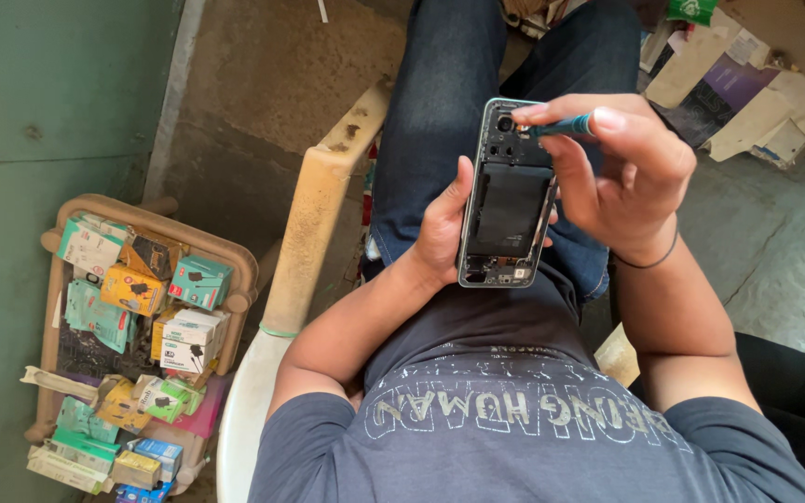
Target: The person holds a disassembled smartphone and uses a blue screwdriver to remove screws from the back of the device. They then use their fingers to peel off a black adhesive strip from the phone's frame. The person continues to remove additional screws and adhesive pieces from the phone's interior.
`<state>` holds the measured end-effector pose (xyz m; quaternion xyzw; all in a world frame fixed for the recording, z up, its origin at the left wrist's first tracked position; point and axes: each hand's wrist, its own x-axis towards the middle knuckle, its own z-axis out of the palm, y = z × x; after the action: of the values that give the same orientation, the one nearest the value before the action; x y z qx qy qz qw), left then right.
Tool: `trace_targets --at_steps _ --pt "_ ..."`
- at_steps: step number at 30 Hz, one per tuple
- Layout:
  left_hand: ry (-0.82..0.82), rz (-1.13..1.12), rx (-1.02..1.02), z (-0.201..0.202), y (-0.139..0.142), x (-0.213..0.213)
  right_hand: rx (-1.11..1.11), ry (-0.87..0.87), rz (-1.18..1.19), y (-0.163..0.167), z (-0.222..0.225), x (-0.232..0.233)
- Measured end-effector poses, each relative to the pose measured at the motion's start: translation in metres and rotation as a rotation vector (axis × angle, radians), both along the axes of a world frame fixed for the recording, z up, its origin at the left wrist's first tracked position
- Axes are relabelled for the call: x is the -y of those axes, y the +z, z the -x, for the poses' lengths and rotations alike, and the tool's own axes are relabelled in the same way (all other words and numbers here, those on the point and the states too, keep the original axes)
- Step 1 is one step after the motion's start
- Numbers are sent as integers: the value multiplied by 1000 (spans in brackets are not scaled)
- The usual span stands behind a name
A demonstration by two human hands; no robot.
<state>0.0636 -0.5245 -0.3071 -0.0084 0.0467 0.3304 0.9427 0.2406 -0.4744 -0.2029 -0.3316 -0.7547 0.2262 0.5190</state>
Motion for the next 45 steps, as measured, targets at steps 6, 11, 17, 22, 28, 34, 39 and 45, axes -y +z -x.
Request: trace_targets --at_steps 6,11,17,22,28,34,39,45 --pt "-6 -16 2 -1 2 0 81 -112 -99 6 4 -3" --pt "34 -6 -12 -4 5 -1 -76 -28 17 4 6 2" --pt "32 -49 3 -4 7 -3 -101 -94 -16 -4 -5 7" --pt "34 -67 26 -4 5 -4 -190 -244 216 -7 -24 13" --pt "28 -88 17 -3 3 -3 -117 -263 623 6 -39 4" --pt "23 -93 9 -4 -2 -2 30 -159 724 10 -40 -4" --pt "17 -90 11 -6 -6 -1 2 -161 800 1 -46 -5" --pt "27 -117 -4 -9 -5 -1 -39 -106 840 -7 -55 -9"
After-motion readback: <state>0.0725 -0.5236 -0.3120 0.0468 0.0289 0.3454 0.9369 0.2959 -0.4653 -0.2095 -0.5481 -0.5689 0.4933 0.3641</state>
